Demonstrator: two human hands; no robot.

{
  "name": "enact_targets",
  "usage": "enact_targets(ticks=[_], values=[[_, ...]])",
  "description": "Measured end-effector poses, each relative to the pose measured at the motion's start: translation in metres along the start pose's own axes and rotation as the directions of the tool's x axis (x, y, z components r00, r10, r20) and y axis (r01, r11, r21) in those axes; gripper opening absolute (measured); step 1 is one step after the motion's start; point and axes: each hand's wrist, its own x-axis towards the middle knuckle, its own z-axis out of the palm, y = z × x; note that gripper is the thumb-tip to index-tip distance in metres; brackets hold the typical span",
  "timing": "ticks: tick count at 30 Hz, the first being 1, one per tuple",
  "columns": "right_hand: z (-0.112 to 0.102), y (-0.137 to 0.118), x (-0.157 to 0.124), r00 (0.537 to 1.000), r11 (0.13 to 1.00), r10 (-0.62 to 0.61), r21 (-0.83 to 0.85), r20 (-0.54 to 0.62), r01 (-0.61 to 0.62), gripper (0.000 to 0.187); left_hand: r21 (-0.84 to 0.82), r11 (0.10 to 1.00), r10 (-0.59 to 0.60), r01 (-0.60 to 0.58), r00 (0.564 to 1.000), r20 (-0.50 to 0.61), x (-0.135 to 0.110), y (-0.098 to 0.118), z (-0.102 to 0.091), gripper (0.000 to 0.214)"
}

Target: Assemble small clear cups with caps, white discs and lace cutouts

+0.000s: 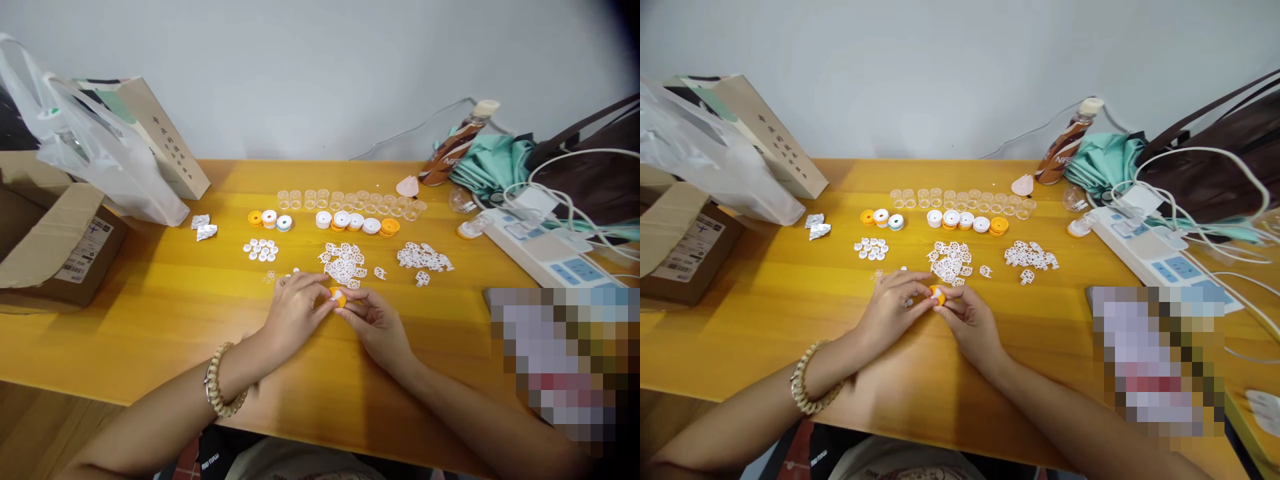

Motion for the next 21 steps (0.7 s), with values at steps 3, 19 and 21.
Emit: enact_targets(ticks=[3, 19, 21], values=[[-0.0004, 0.0004, 0.0001, 1.0, 1.0, 0.003, -0.006, 0.005, -0.003, 0.019, -0.018, 0.999, -0.029, 0.03, 0.999, 0.028, 0.0013, 0.0012, 0.0006, 0.008], [-0.005, -0.0007, 0.0049, 1.0, 0.999, 0.018, 0.034, 0.021, -0.019, 0.023, -0.304, 0.946, -0.096, 0.111, 0.993, 0.064, 0.0031, -0.0035, -0.002, 0.005], [-0.0051, -0.0007, 0.0048, 0.999, 0.999, 0.026, 0.028, 0.021, -0.026, 0.023, -0.303, 0.948, -0.084, 0.098, 0.995, 0.057, 0.0033, -0.005, -0.0013, 0.007]])
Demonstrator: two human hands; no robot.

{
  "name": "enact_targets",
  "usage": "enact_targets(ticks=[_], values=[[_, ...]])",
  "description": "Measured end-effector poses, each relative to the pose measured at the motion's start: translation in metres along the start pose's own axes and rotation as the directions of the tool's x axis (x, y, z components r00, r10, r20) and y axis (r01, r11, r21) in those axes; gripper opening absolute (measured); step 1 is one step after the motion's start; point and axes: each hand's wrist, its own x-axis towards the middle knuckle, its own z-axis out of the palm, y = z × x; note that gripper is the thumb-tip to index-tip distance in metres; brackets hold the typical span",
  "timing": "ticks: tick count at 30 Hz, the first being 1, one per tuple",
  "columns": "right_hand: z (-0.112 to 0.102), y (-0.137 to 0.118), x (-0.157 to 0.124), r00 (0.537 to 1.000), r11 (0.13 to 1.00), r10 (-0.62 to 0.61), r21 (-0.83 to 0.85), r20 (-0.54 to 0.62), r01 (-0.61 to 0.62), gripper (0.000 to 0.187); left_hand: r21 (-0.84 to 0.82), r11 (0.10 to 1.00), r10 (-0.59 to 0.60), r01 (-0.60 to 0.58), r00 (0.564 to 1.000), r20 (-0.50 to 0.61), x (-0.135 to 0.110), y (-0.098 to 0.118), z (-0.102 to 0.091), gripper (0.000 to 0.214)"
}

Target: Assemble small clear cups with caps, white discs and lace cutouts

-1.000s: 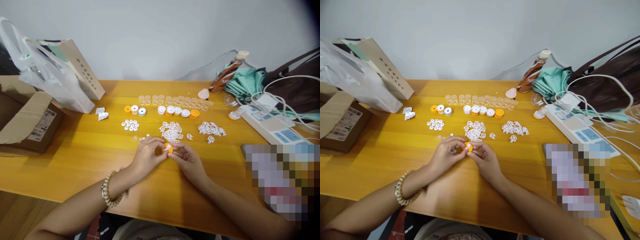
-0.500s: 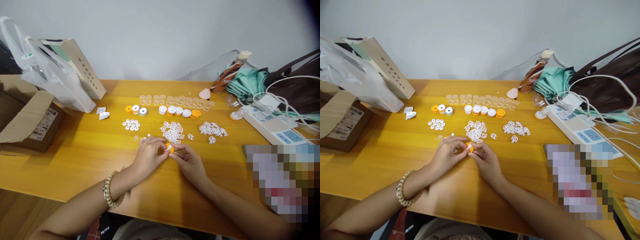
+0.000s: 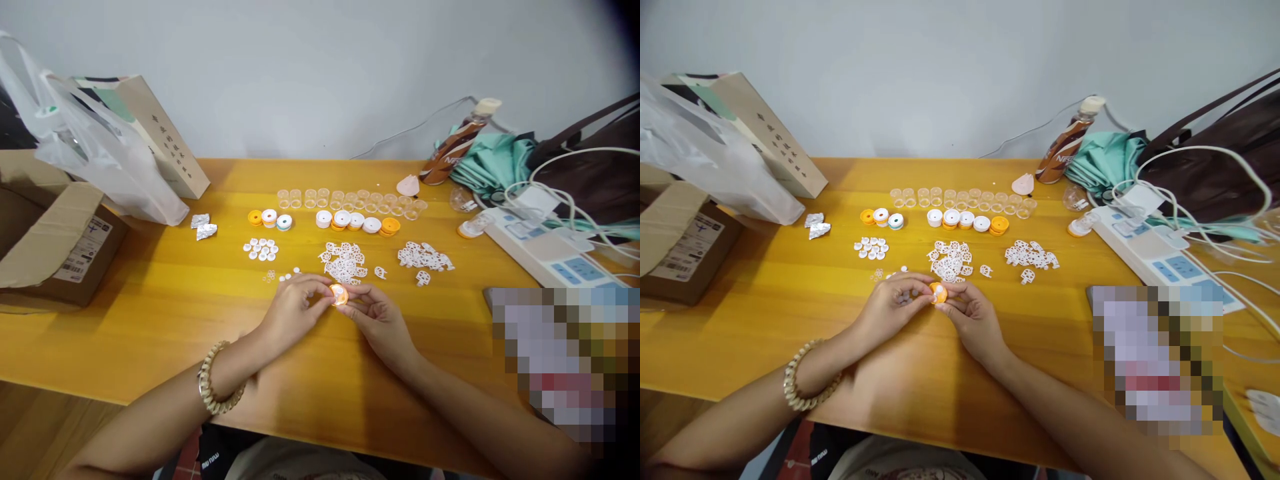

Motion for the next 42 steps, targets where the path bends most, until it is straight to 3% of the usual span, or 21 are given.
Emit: enact_targets(ticks=[24, 28, 31, 35, 42], values=[[0.001, -0.004, 0.002, 1.0, 1.0, 0.016, 0.024, 0.023, -0.016, 0.023, 0.014, 0.997, 0.077, -0.077, 0.996, -0.047, -0.001, -0.001, 0.002, 0.007], [-0.001, -0.006, 0.003, 0.999, 1.0, 0.024, 0.002, 0.041, -0.024, 0.025, -0.052, 0.997, 0.045, -0.049, 0.997, -0.059, -0.001, 0.002, -0.001, 0.002], [-0.003, -0.007, 0.003, 0.996, 0.997, 0.06, -0.042, 0.061, -0.057, 0.027, -0.097, 0.994, -0.048, 0.04, 0.996, -0.078, 0.001, 0.0, -0.005, 0.003], [-0.004, -0.009, 0.003, 0.992, 0.994, 0.089, -0.067, 0.089, -0.083, 0.031, -0.17, 0.972, -0.163, 0.164, 0.986, 0.021, 0.003, -0.005, -0.005, 0.012], [-0.001, -0.015, 0.001, 0.967, 0.989, 0.128, -0.097, 0.221, -0.109, 0.031, -0.273, 0.945, -0.163, 0.179, 0.983, 0.081, 0.003, -0.012, 0.002, 0.015]])
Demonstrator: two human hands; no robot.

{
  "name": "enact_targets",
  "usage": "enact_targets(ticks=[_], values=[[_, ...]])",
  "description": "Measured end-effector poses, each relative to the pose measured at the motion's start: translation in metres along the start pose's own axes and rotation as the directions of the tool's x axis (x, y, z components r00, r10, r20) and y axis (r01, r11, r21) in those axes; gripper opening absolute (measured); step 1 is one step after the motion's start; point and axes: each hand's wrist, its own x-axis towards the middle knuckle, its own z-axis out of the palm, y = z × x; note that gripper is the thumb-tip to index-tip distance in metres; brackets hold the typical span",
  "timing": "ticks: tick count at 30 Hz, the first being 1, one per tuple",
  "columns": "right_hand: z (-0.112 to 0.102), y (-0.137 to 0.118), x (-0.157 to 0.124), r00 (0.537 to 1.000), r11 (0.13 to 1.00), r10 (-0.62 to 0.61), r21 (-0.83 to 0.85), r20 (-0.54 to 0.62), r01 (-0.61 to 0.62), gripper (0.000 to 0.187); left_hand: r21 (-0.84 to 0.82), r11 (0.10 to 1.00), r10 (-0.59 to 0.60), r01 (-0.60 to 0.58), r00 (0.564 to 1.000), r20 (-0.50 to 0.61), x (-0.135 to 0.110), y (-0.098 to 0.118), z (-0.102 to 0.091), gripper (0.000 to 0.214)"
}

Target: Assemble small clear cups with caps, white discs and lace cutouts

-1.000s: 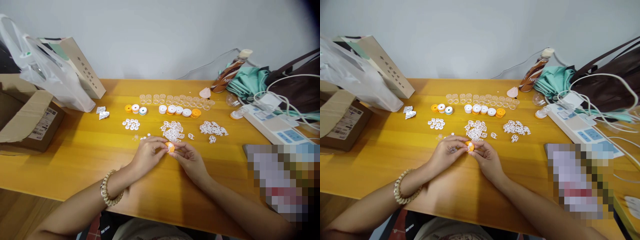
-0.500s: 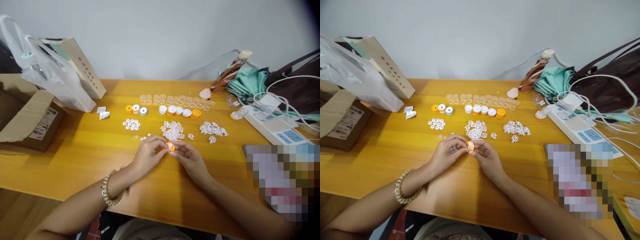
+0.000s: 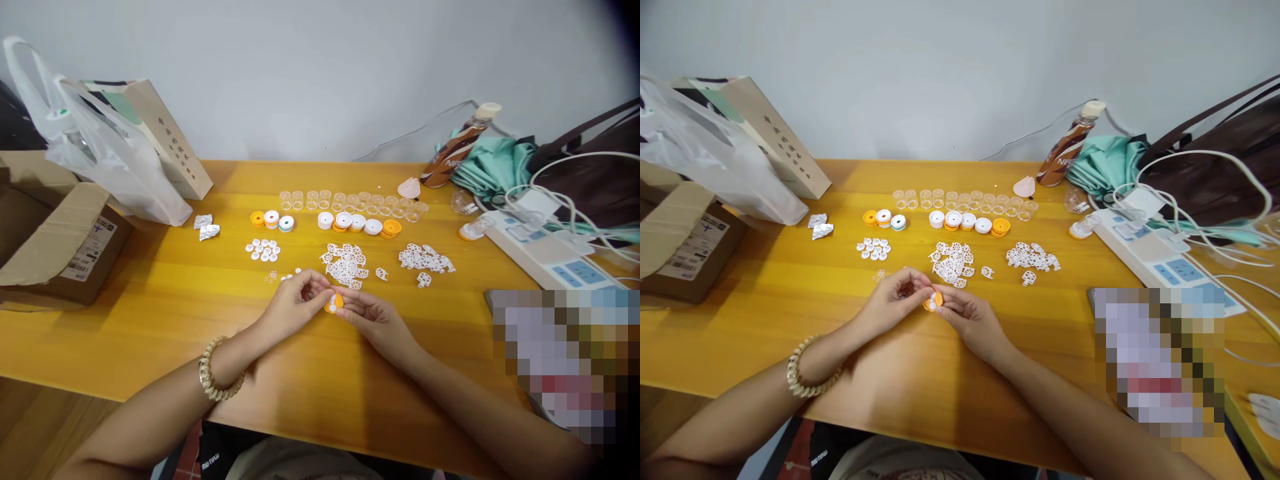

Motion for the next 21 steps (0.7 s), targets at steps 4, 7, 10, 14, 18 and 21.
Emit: enact_targets(ticks=[4, 7, 10, 14, 18, 21], values=[[-0.001, 0.002, 0.001, 1.0, 1.0, -0.001, 0.024, 0.011, 0.001, 0.032, 0.03, 0.999, 0.017, -0.017, 1.0, 0.013, 0.0, -0.001, -0.002, 0.014], [-0.004, 0.004, 0.003, 1.0, 0.999, -0.005, 0.053, -0.001, 0.005, 0.033, 0.109, 0.99, 0.087, -0.094, 0.994, 0.064, -0.001, 0.004, -0.007, 0.015], [-0.006, 0.006, 0.003, 1.0, 0.998, -0.019, 0.061, -0.001, 0.019, 0.028, 0.195, 0.953, 0.201, -0.232, 0.965, 0.166, -0.001, 0.009, -0.013, 0.015], [-0.006, 0.005, 0.003, 1.0, 0.999, -0.026, 0.039, 0.006, 0.026, 0.024, 0.292, 0.888, 0.287, -0.356, 0.924, 0.254, -0.001, 0.012, -0.016, 0.016], [-0.004, 0.006, 0.003, 0.999, 0.999, -0.037, -0.011, -0.011, 0.037, 0.022, 0.357, 0.847, 0.308, -0.394, 0.911, 0.274, -0.002, 0.012, -0.013, 0.016], [-0.003, 0.009, 0.004, 0.998, 0.998, -0.058, -0.027, -0.018, 0.057, 0.022, 0.384, 0.826, 0.322, -0.413, 0.905, 0.279, -0.002, 0.012, -0.011, 0.014]])
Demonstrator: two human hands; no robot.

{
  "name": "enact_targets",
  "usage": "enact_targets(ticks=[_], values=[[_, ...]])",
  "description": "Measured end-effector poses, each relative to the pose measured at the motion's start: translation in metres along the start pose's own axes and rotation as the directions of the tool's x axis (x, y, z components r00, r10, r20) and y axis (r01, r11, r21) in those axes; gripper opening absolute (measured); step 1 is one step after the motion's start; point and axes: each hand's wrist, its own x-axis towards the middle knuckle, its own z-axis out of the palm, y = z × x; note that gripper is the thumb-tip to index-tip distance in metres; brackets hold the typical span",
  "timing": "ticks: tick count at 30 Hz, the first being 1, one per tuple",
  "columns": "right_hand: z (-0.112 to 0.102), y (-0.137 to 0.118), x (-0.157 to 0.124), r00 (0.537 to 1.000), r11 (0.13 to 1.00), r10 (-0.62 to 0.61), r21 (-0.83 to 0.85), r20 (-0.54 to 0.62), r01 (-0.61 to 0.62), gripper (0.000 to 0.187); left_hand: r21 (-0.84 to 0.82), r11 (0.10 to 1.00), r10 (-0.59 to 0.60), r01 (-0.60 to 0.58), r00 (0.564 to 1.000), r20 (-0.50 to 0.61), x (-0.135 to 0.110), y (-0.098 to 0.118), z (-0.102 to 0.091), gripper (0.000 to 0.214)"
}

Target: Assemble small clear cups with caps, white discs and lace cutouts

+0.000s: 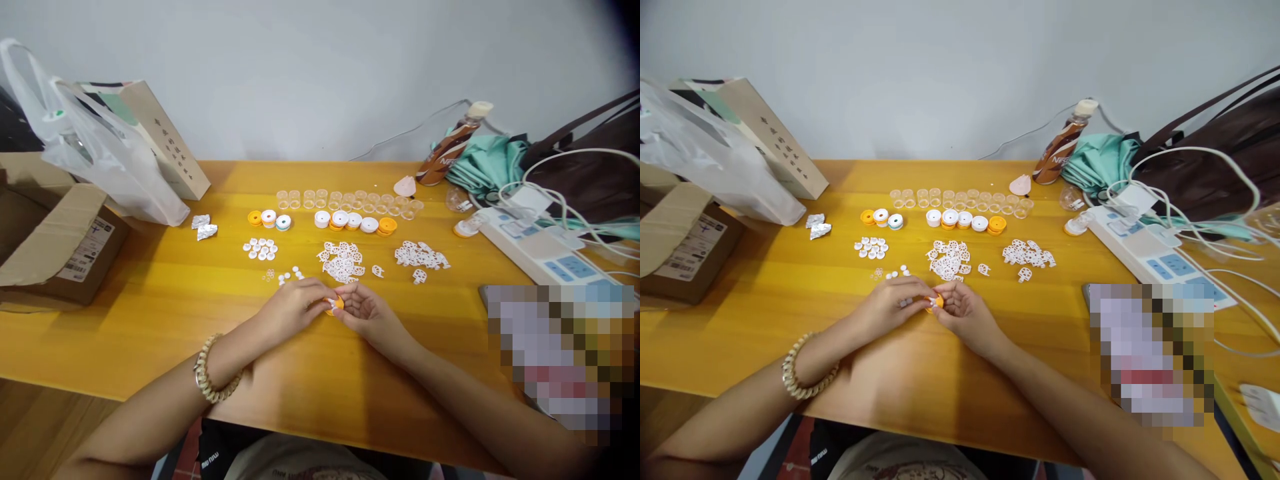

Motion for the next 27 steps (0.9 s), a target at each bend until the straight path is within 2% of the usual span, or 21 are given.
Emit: enact_targets(ticks=[5, 9, 12, 15, 21, 27], values=[[0.001, 0.001, 0.0, 0.999, 1.0, 0.021, -0.017, 0.024, -0.021, 0.02, 0.173, 0.983, 0.041, -0.064, 0.99, 0.132, 0.001, 0.0, -0.006, 0.019], [0.003, -0.003, -0.001, 0.997, 0.998, 0.064, -0.022, 0.047, -0.064, 0.02, 0.334, 0.915, 0.132, -0.226, 0.951, 0.281, 0.003, 0.0, -0.017, 0.021], [0.003, -0.005, -0.001, 0.997, 0.997, 0.076, -0.015, 0.034, -0.075, 0.02, 0.374, 0.857, 0.22, -0.354, 0.908, 0.355, 0.004, 0.001, -0.023, 0.021], [0.002, -0.007, -0.002, 0.995, 0.996, 0.092, -0.011, 0.035, -0.092, 0.021, 0.36, 0.848, 0.255, -0.389, 0.895, 0.366, 0.005, -0.001, -0.024, 0.022], [0.001, -0.011, -0.001, 0.994, 0.996, 0.091, -0.02, 0.058, -0.09, 0.021, 0.225, 0.913, 0.264, -0.339, 0.915, 0.306, 0.003, -0.009, -0.021, 0.025], [0.0, -0.01, -0.001, 0.993, 0.995, 0.101, -0.008, 0.054, -0.101, 0.021, 0.26, 0.889, 0.271, -0.377, 0.89, 0.367, 0.005, -0.008, -0.025, 0.029]])
